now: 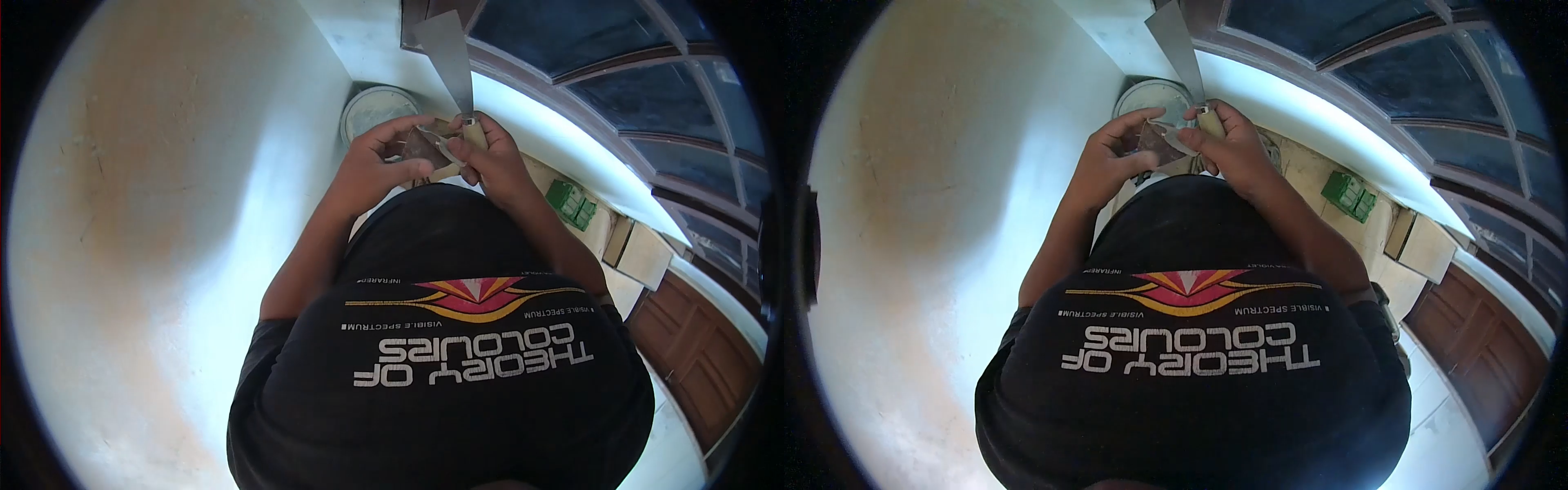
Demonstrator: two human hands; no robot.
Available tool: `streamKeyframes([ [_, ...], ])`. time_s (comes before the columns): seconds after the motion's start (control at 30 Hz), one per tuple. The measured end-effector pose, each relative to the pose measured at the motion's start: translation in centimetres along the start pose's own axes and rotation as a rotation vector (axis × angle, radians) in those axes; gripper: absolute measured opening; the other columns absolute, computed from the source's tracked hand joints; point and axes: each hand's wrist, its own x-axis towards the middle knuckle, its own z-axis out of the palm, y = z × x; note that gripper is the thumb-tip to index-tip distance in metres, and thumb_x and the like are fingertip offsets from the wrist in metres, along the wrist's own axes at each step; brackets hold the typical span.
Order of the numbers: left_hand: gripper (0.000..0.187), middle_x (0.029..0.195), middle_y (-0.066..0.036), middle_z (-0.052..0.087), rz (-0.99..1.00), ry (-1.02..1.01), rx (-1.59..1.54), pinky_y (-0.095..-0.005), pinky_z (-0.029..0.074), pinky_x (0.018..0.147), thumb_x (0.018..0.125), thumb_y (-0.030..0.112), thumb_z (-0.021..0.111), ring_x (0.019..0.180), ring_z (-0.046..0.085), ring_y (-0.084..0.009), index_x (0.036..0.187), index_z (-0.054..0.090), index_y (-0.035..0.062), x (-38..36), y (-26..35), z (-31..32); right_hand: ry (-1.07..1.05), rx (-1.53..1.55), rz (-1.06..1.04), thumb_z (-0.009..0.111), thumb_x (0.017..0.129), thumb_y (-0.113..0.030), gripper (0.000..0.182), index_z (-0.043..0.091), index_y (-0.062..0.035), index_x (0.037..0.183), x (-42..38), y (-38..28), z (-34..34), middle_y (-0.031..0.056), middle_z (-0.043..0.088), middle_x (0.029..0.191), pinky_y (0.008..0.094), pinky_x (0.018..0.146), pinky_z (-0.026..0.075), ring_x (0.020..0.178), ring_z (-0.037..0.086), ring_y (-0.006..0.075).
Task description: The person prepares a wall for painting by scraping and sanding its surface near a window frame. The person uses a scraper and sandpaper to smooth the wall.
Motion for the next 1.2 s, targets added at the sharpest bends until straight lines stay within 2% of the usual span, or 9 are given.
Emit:
streamKeyframes([
  [0.23,0.024,0.091,-0.009,0.069,-0.174,0.307,0.074,-0.0251,0.052,0.07,0.09,0.016,0.069,0.08,0.065,-0.0121,0.106,0.061,-0.0005,-0.1,-1.2,4.0,-0.155,-0.064,0.026,0.062,0.096,-0.02,0.025,0.059,-0.0046,0.114,0.8,-1.4,-3.1,-0.002,0.056,0.072,0.0202,0.045,0.034,0.049,0.043,0.0039],
  [0.33,0.022,0.09,-0.008,0.068,-0.167,0.378,-0.04,-0.0248,0.052,0.07,0.092,0.015,0.067,0.08,0.064,-0.0112,0.108,0.06,-0.0001,0.0,-1.9,6.0,-0.171,0.048,0.024,0.055,0.098,-0.016,0.02,0.056,-0.0047,0.114,0.8,-2.0,-4.9,0.0035,0.058,0.088,0.0204,0.047,0.035,0.051,0.042,0.0056],
  [0.63,0.029,0.102,-0.009,0.068,-0.065,0.434,0.203,-0.0268,0.051,0.078,0.092,0.011,0.065,0.092,0.063,-0.0126,0.118,0.057,0.0019,-1.3,-3.9,9.3,-0.297,-0.159,-0.088,0.074,0.081,-0.002,0.035,0.057,-0.0094,0.111,1.1,-1.5,-6.9,-0.0019,0.057,0.087,0.0196,0.051,0.041,0.061,0.05,0.0035],
  [0.7,0.03,0.103,-0.009,0.067,-0.043,0.416,0.323,-0.0272,0.051,0.078,0.091,0.009,0.066,0.093,0.063,-0.0127,0.118,0.057,0.0021,-1.3,-3.5,8.7,-0.294,-0.232,-0.134,0.075,0.083,-0.007,0.033,0.058,-0.0067,0.111,1.2,-1.7,-6.6,0.0017,0.061,0.09,0.0259,0.077,0.05,0.085,0.059,0.0091],
  [0.8,0.029,0.101,-0.007,0.066,-0.073,0.308,0.106,-0.0272,0.05,0.077,0.088,0.008,0.069,0.089,0.062,-0.0115,0.115,0.057,0.0042,-0.9,-2.8,7.3,-0.264,-0.242,-0.229,0.075,0.082,-0.007,0.033,0.058,-0.0057,0.11,2.5,-1.5,-5.5,0.0021,0.062,0.091,0.0268,0.079,0.05,0.087,0.059,0.0094],
  [0.87,0.031,0.094,-0.004,0.064,0.075,0.237,0.227,-0.0266,0.05,0.074,0.086,0.008,0.071,0.085,0.061,-0.0105,0.112,0.055,0.0054,-0.2,-3.1,5.4,-0.22,-0.197,-0.243,0.074,0.084,-0.008,0.033,0.058,-0.0048,0.112,2.7,-2.0,-4.0,0.0021,0.062,0.091,0.0256,0.074,0.05,0.082,0.058,0.0089],
  [1.03,0.032,0.099,-0.005,0.062,-0.19,0.232,0.116,-0.0256,0.048,0.077,0.087,0.011,0.07,0.092,0.059,-0.0113,0.113,0.052,0.0053,0.6,-0.8,-0.2,-0.115,-0.007,-0.165,0.056,0.099,-0.017,0.028,0.058,-0.0028,0.122,3.2,-3.1,-1.1,0.0036,0.062,0.084,0.0217,0.047,0.04,0.05,0.046,0.0074],
  [1.1,0.031,0.108,-0.008,0.062,0.008,0.416,-0.017,-0.0264,0.049,0.082,0.091,0.013,0.065,0.099,0.06,-0.0136,0.118,0.052,0.0042,1.4,-1.4,-2.7,-0.139,0.044,-0.157,0.052,0.1,-0.022,0.029,0.056,-0.002,0.122,3.0,-3.0,-0.3,0.0042,0.061,0.081,0.0217,0.047,0.039,0.05,0.047,0.0083],
  [1.2,0.033,0.114,-0.01,0.062,-0.043,0.519,-0.247,-0.0303,0.05,0.089,0.095,0.012,0.058,0.106,0.061,-0.0171,0.125,0.051,0.0003,2.6,0.9,-4.7,-0.214,0.113,-0.106,0.046,0.103,-0.035,0.042,0.055,0.0007,0.123,2.2,-2.1,1.2,0.0054,0.057,0.072,0.0222,0.048,0.037,0.053,0.049,0.0102],
])
